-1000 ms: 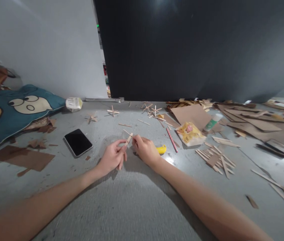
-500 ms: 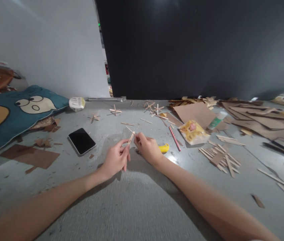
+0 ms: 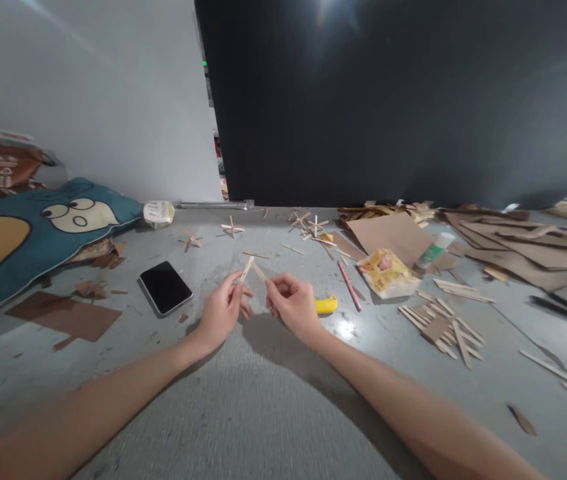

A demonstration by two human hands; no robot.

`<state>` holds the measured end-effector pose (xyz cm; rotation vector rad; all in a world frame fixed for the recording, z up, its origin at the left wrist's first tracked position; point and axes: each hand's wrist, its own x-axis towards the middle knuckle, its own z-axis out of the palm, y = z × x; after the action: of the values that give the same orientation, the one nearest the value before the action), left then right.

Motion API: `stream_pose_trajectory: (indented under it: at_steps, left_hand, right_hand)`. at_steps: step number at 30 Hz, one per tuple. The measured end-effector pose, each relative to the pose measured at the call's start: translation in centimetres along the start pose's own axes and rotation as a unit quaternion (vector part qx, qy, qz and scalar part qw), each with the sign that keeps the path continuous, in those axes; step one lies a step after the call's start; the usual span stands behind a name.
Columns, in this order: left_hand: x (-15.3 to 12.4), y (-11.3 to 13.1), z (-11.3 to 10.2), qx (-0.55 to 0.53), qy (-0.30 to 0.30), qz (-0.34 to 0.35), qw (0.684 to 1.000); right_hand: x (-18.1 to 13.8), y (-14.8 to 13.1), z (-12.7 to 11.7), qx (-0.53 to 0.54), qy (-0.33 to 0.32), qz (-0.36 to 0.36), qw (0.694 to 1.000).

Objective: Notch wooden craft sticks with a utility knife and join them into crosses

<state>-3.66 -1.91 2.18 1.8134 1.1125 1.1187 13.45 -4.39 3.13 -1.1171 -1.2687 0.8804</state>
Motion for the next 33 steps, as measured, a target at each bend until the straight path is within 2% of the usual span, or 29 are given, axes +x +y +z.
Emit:
stream_pose_trajectory:
  at_steps: [5, 8, 24, 33]
  left_hand:
    - [-0.1, 0.1, -0.1, 0.014, -0.024, 0.006, 1.000]
    - [-0.2, 0.4, 0.0, -0.005, -0.013, -0.012, 1.000]
    - [0.5, -0.2, -0.2, -0.044, -0.011, -0.018, 0.999]
    - [0.3, -0.1, -0.3, 0.000, 0.003, 0.010, 1.000]
  right_hand:
    - [-1.1, 0.6, 0.5, 0.048, -0.048, 0.018, 0.998]
    - [-1.3, 0.6, 0.4, 0.041, -0.059, 0.030, 0.997]
    - [-1.5, 0.3, 0.7, 0.046, -0.056, 0.070, 0.995]
    - [-1.0, 0.5, 0.6, 0.073, -0.071, 0.086, 0.991]
